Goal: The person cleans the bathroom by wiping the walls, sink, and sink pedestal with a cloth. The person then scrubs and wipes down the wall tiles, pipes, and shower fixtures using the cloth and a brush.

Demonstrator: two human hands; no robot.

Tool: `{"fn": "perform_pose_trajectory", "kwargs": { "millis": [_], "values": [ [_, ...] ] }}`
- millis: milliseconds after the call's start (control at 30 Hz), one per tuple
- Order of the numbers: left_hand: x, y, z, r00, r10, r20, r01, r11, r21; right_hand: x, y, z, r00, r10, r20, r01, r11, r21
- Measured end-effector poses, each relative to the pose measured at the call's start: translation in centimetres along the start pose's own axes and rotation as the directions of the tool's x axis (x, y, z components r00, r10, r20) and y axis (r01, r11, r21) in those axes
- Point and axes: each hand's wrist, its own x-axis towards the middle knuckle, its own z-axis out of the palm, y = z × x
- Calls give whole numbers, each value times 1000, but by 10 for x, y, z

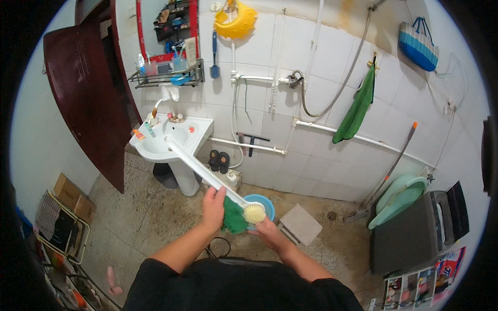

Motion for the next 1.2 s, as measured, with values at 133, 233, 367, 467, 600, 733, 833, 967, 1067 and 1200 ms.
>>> {"fn": "perform_pose_trajectory", "kwargs": {
  "millis": [133, 233, 367, 467, 600, 733, 833, 967, 1067, 1200],
  "values": [
    [27, -23, 59, 994, -36, 103, 34, 999, 30, -3, -15, -37, 990, -102, -94, 125, 945, 303],
    [52, -52, 101, 978, -61, 198, 56, 998, 29, 7, -9, -77, 984, -109, -139, 163, 863, 479],
    [86, -82, 129, 946, -159, 283, 155, 987, 36, 25, -27, -98, 979, -135, -154, 185, 910, 372],
    [116, -87, 145, 908, -165, 386, 153, 986, 62, 46, -28, -115, 955, -64, -290, 187, 887, 421],
    [178, -107, 147, 874, -134, 468, 126, 991, 48, 98, -77, -104, 973, 71, -219, 23, 917, 398],
    [218, -98, 164, 821, -194, 537, 154, 981, 119, 146, -86, -130, 973, 41, -226, 21, 963, 267],
    [261, -101, 170, 818, -159, 552, 110, 987, 121, 171, -95, -145, 925, 21, -380, 75, 969, 235],
    [342, -60, 183, 873, 49, 485, -118, 987, 113, 165, -74, -177, 902, 29, -430, 46, 986, 163],
    [397, -3, 207, 892, 119, 436, -139, 990, 16, 149, -72, -198, 830, 126, -544, 48, 955, 293],
    [458, 46, 244, 904, 234, 358, -272, 961, 59, 125, -75, -224, 778, 103, -620, 123, 942, 311]
  ]
}}
